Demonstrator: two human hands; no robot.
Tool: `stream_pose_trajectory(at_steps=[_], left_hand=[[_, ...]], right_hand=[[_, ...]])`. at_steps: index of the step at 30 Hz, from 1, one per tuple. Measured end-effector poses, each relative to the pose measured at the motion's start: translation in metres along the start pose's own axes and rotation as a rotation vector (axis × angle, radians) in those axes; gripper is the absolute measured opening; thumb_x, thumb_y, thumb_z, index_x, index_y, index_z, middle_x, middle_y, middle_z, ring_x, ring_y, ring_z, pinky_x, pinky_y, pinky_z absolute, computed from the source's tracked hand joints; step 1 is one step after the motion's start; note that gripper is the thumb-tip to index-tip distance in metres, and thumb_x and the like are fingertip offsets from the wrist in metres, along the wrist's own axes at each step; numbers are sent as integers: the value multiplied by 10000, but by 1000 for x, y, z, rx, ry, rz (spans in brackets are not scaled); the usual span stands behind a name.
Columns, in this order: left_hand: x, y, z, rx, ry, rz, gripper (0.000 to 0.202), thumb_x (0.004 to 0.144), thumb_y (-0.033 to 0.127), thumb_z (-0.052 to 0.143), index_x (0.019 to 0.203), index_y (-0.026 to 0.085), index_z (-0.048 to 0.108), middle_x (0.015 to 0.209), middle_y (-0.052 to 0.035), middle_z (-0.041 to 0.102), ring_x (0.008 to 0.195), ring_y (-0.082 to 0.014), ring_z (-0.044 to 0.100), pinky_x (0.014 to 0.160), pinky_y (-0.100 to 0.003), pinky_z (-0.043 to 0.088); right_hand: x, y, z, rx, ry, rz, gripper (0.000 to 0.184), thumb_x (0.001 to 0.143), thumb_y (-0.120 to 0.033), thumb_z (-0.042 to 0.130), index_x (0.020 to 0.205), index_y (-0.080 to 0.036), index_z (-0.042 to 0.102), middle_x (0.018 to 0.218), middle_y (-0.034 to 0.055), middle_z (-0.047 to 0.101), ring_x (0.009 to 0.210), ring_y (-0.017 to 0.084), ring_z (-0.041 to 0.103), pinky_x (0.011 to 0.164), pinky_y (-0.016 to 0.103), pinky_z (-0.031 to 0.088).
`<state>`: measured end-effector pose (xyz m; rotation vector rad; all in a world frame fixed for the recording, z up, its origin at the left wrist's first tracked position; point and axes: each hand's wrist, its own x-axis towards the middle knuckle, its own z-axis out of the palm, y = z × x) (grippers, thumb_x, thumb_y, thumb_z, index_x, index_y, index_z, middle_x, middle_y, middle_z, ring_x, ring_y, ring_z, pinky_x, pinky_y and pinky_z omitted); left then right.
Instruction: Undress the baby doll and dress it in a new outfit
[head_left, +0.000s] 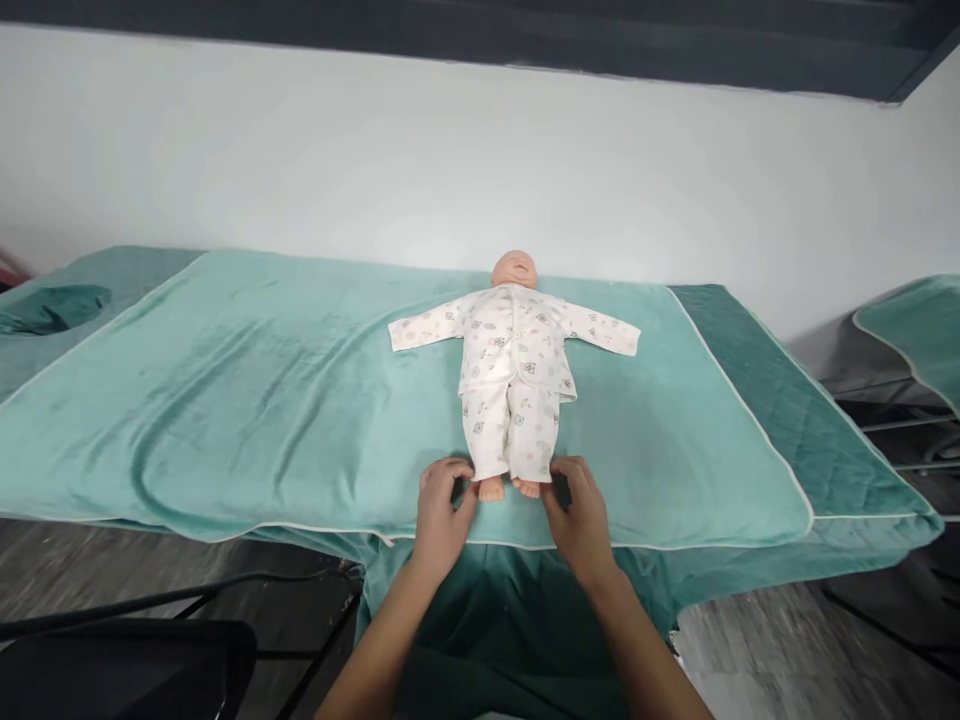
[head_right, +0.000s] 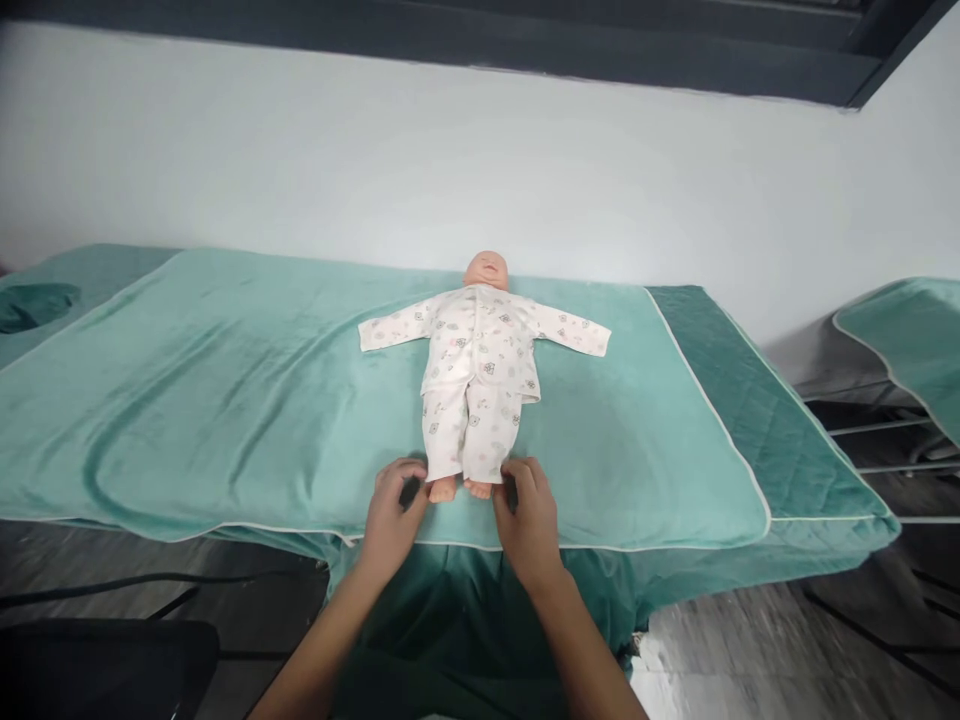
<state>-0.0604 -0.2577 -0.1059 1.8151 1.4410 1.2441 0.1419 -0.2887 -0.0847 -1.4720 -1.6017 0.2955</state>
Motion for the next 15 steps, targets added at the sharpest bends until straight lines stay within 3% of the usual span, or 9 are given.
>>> stream_pose_trajectory(at_steps=[4, 9, 12, 15], left_hand=[[-8, 4, -9, -165, 56, -15, 99, 878, 190, 556, 922, 279, 552, 945, -37, 615, 919, -213, 623, 790, -353, 496], [-14, 7, -12, -232, 85, -26, 103, 888, 182, 558, 934, 274, 553, 956, -43, 595, 941, -208, 610, 811, -349, 493], [-10, 11, -10, -209, 64, -12, 108, 879, 181, 572, 934, 274, 557, 953, -35, 605, 934, -204, 614, 817, -345, 494], [-6, 16, -9, -175, 33, 1, 103, 873, 186, 580, 926, 272, 560, 947, -32, 614, 928, -202, 624, 810, -341, 499]], right_hand=[[-2, -12, -15, -44, -12, -29, 170, 895, -120, 514, 1016, -239, 511, 958, 50, 573, 901, 209, 589, 766, 364, 528], [2, -37, -12, -179, -120, -137, 438, 878, -104, 538, 1287, -244, 467, 1347, 151, 507, 1303, 304, 465, 1029, 532, 469], [13, -47, 4, -290, -171, -195, 336, 867, -96, 542, 1179, -221, 538, 1452, 154, 464, 1409, 342, 361, 1091, 599, 390], [25, -49, 16, -343, -159, -194, 164, 881, -94, 523, 996, -199, 574, 1441, 153, 487, 1404, 344, 373, 1102, 617, 364]])
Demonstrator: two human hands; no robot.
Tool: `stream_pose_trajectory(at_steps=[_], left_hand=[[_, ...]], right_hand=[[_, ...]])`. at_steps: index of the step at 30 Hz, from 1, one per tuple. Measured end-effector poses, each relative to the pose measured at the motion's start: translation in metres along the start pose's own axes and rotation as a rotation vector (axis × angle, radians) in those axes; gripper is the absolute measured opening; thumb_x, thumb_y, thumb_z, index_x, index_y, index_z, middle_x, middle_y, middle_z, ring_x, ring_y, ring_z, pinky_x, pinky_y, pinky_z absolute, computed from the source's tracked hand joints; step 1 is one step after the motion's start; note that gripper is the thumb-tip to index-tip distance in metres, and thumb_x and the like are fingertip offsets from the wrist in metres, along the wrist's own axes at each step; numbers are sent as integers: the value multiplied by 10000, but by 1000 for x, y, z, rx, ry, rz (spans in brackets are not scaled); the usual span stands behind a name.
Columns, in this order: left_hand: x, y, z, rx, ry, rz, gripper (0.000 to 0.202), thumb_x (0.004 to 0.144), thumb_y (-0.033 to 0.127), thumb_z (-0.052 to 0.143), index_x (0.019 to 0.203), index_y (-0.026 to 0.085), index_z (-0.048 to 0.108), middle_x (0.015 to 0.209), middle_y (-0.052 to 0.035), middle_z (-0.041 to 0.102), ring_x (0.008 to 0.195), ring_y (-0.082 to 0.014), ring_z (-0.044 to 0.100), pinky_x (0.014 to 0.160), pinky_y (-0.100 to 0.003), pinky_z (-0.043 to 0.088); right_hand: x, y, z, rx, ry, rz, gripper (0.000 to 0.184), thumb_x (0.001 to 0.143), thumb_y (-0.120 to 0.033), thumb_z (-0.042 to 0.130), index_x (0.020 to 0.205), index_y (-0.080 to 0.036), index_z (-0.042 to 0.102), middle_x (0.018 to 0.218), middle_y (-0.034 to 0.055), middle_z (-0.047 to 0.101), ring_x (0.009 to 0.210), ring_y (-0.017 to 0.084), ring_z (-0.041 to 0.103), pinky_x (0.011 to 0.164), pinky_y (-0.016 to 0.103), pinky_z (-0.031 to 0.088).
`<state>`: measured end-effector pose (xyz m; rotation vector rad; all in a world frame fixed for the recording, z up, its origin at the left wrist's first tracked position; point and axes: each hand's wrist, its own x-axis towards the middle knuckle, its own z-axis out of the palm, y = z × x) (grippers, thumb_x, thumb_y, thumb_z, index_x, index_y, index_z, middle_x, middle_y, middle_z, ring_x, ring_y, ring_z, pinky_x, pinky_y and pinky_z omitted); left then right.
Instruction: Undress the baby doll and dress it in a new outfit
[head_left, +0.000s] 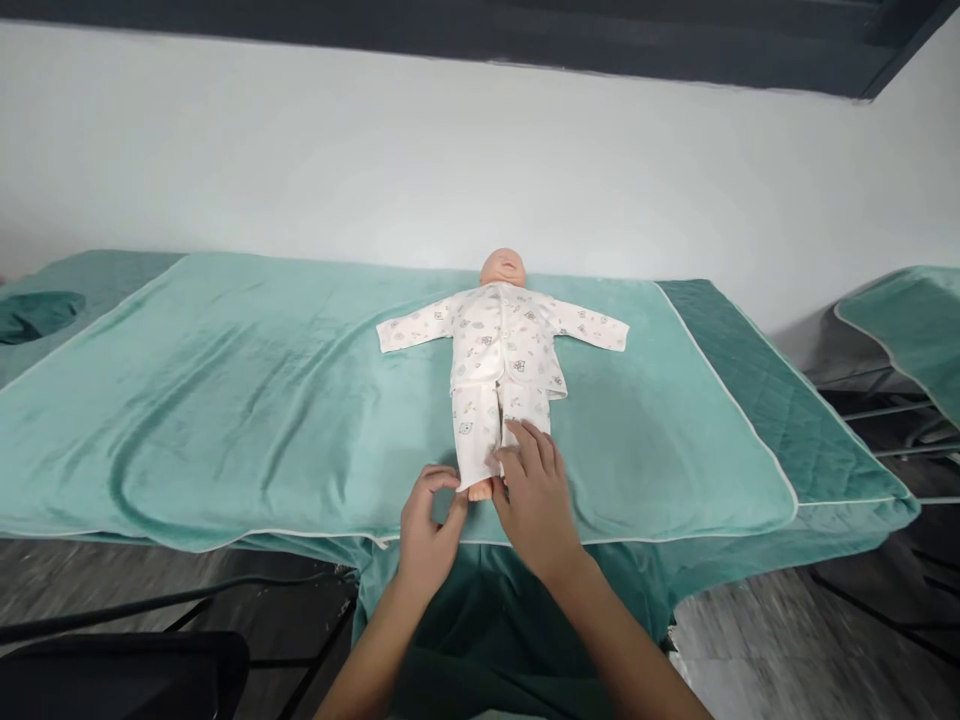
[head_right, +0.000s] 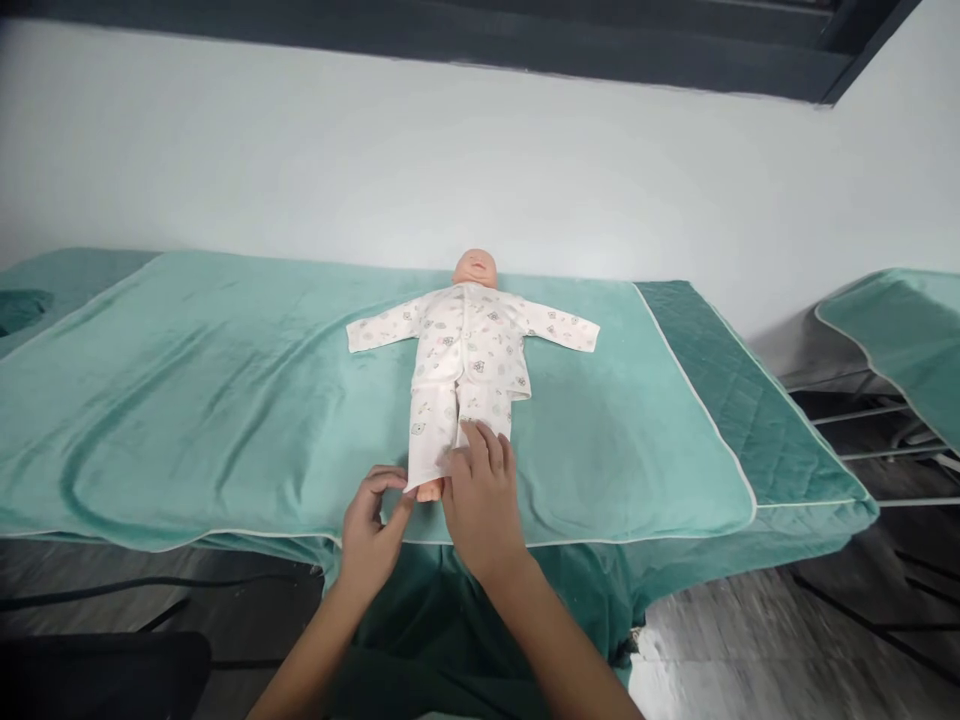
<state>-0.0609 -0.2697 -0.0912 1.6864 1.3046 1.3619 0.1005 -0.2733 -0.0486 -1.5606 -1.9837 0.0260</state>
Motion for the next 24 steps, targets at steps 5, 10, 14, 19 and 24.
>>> stream_pose_trajectory(at_steps=[5, 10, 14, 19, 24], left_hand=[[1, -3, -5, 71, 24, -15, 71, 864, 206, 571, 894, 270, 565, 924, -38, 618, 902, -211, 630, 775, -350, 512], [-5, -17, -15, 148, 53, -22, 79, 832, 212, 587, 873, 281, 589, 892, -42, 620, 870, -225, 622, 776, -380, 518], [0, -24, -20, 6, 21, -28, 94, 836, 237, 607, 920, 276, 624, 1009, -67, 631, 990, -240, 626, 882, -414, 528], [63, -29, -10, -416, 194, -238, 148, 845, 303, 652, 971, 228, 641, 1198, -74, 655, 1218, -240, 599, 1071, -420, 483], [160, -35, 21, -717, 79, -438, 251, 845, 348, 653, 1025, 173, 652, 1187, -101, 711, 1199, -241, 643, 1080, -402, 498]], right_hand=[[2, 4, 2, 52, 31, -38, 170, 871, -64, 506, 898, -221, 566, 1383, 117, 533, 1388, 315, 395, 1093, 612, 389], [-12, 4, -7, 91, 25, -99, 161, 884, -94, 547, 956, -227, 600, 1382, 118, 536, 1387, 312, 406, 1121, 608, 381], [-12, 12, -21, 235, -20, -48, 278, 917, -178, 578, 1181, -266, 571, 1458, 112, 466, 1391, 289, 414, 1102, 546, 443], [36, 67, -17, 405, 156, 180, 439, 936, -355, 581, 1346, -248, 467, 1478, 119, 435, 1400, 249, 410, 1166, 505, 372], [116, 140, 17, 688, 139, 704, 526, 839, -496, 635, 1236, -169, 527, 1373, 157, 548, 1301, 294, 522, 1089, 485, 440]])
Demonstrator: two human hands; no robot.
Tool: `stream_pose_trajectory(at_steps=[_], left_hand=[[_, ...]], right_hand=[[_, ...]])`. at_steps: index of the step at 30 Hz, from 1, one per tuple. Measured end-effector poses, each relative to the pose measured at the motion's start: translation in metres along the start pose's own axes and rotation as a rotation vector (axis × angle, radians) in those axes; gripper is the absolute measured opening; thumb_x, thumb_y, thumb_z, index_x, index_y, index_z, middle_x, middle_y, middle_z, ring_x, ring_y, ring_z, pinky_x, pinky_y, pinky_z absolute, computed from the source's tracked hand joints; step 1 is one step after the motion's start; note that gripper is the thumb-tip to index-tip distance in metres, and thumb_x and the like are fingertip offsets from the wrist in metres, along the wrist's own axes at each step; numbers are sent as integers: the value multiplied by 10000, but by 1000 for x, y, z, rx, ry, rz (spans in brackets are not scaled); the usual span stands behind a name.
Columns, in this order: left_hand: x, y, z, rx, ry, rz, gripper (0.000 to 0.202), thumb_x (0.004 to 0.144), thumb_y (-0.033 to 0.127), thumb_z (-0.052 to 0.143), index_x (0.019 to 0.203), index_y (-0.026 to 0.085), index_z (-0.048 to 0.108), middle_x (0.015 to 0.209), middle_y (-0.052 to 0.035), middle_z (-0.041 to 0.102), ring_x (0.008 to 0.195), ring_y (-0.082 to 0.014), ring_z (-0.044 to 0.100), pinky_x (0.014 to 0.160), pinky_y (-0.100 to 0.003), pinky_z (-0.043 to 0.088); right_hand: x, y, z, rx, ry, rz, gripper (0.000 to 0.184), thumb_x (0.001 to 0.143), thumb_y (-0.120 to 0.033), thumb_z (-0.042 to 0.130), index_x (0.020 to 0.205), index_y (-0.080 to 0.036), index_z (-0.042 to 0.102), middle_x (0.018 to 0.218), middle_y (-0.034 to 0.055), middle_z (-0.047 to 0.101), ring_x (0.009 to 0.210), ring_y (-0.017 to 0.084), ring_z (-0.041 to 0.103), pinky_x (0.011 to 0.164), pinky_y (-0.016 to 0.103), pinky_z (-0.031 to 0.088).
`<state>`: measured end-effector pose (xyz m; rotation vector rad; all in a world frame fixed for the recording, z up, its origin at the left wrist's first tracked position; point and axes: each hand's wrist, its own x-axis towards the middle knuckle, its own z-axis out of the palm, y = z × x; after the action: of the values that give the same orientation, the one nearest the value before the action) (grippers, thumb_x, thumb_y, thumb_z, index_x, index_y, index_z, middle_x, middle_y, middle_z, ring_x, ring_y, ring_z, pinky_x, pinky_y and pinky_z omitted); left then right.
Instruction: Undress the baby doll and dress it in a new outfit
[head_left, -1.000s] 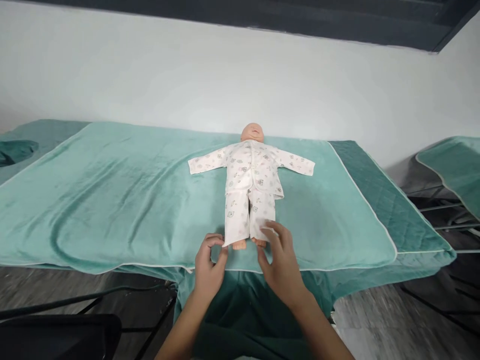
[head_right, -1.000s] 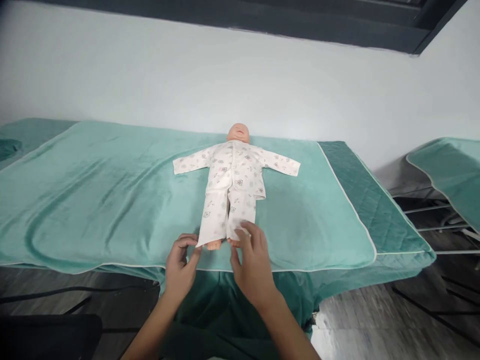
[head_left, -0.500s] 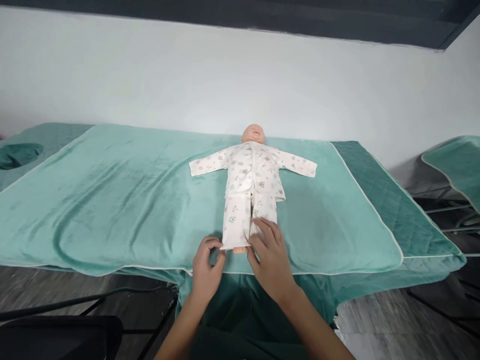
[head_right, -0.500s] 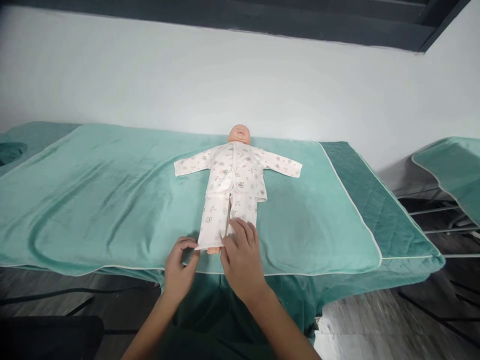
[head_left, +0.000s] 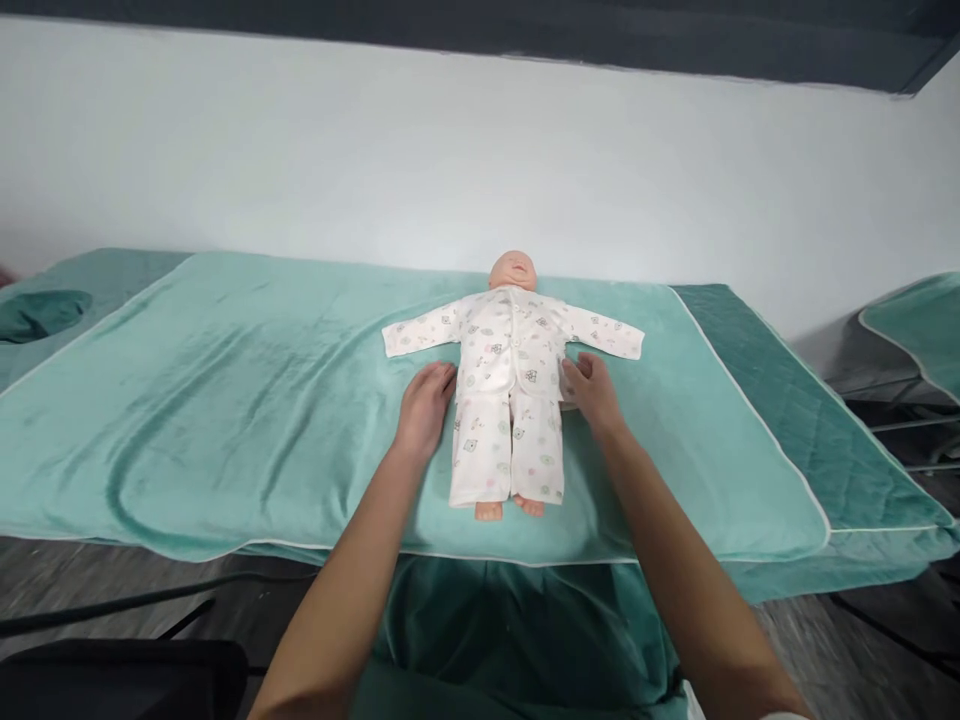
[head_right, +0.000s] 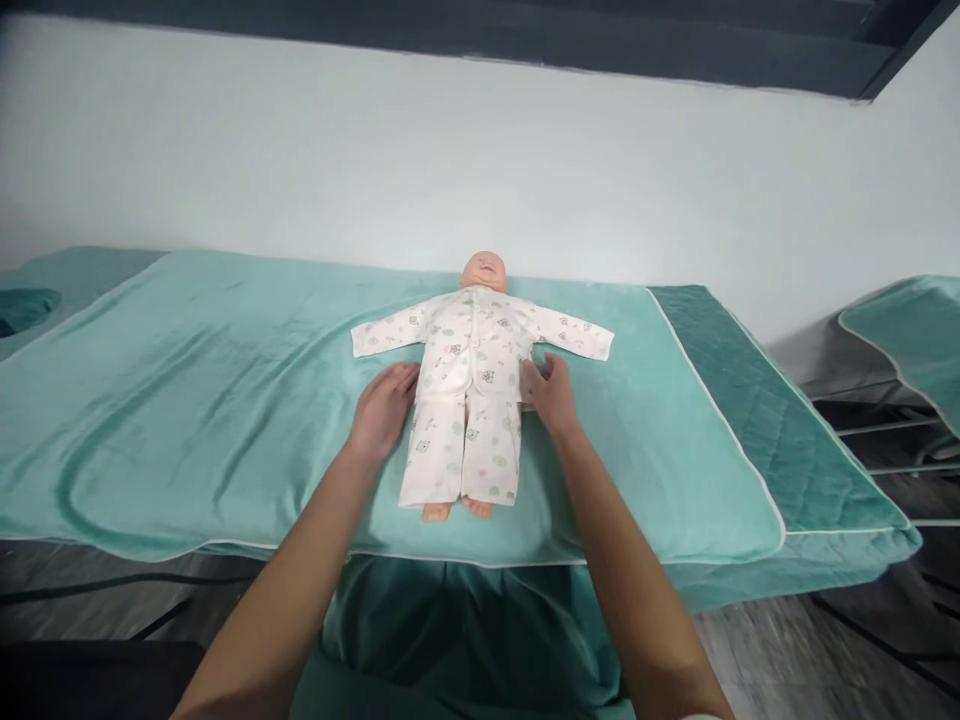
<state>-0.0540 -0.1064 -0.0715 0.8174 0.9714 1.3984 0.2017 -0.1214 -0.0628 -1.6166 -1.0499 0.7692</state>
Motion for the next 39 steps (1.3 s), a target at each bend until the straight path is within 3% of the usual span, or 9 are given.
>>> stream_pose_trajectory(at_steps=[3, 7, 14, 20, 23, 26, 31, 35, 39], left_hand=[[36, -2, 19, -37, -128, -200, 375, 823, 431, 698, 1051, 133, 688, 1119, -127, 745, 1101, -277, 693, 1010, -420, 554], [57, -6, 29, -113, -184, -360, 470, 789, 441, 751, 1119, 110, 700, 1051, -137, 769, 1001, -280, 733, 965, -408, 584], [77, -8, 37, -227, -180, -367, 429, 787, 343, 760, 1132, 96, 696, 1040, -129, 775, 956, -260, 747, 951, -382, 592], [79, -6, 42, -178, -155, -324, 467, 782, 379, 767, 1161, 119, 681, 1062, -127, 763, 1030, -277, 722, 970, -397, 576], [68, -7, 41, 15, -10, -150, 473, 789, 424, 758, 1169, 156, 669, 1193, -122, 716, 1132, -269, 675, 1017, -399, 539], [55, -8, 39, 290, 181, 202, 402, 827, 385, 723, 1179, 204, 651, 1327, -99, 639, 1249, -240, 596, 1068, -384, 490], [31, -5, 34, 601, -20, 647, 202, 936, 300, 581, 1068, 218, 710, 1296, -70, 651, 1254, -201, 579, 1107, -402, 439], [9, -4, 26, 747, -70, 792, 184, 952, 259, 539, 912, 201, 709, 1107, -68, 708, 1073, -194, 645, 983, -401, 500], [-11, -7, 15, 801, -64, 804, 167, 946, 232, 542, 839, 190, 663, 970, -55, 688, 956, -175, 633, 879, -355, 497]], right_hand=[[33, 3, 10, 94, -104, 46, 430, 860, -548, 566, 1066, -173, 606, 1119, 112, 690, 1068, 277, 666, 887, 421, 566], [40, 1, 18, 433, -316, 75, 342, 812, -503, 649, 958, -195, 623, 967, 62, 726, 928, 251, 697, 761, 364, 588], [57, -5, 28, 688, -307, 110, 332, 711, -407, 811, 911, -215, 627, 889, 23, 728, 957, 240, 693, 800, 345, 573], [65, -3, 30, 663, -294, 102, 317, 731, -425, 791, 924, -221, 643, 989, 31, 731, 1024, 239, 678, 841, 353, 576], [59, 3, 28, 622, -220, 111, 393, 735, -430, 783, 1048, -230, 652, 1129, 41, 715, 1087, 244, 667, 894, 369, 573], [53, 9, 25, 538, -138, 99, 453, 746, -432, 775, 1128, -230, 639, 1246, 60, 678, 1164, 245, 641, 987, 392, 538], [42, 18, 24, 413, -67, 16, 465, 778, -440, 733, 1167, -216, 612, 1277, 77, 660, 1213, 243, 609, 1086, 439, 462], [27, 24, 18, 355, -79, -71, 415, 803, -388, 676, 1175, -218, 601, 1258, 80, 667, 1191, 241, 617, 1081, 470, 462], [-4, 28, 4, 127, -151, -220, 354, 899, -330, 544, 1230, -220, 605, 1281, 94, 655, 1190, 235, 613, 1064, 476, 471]])
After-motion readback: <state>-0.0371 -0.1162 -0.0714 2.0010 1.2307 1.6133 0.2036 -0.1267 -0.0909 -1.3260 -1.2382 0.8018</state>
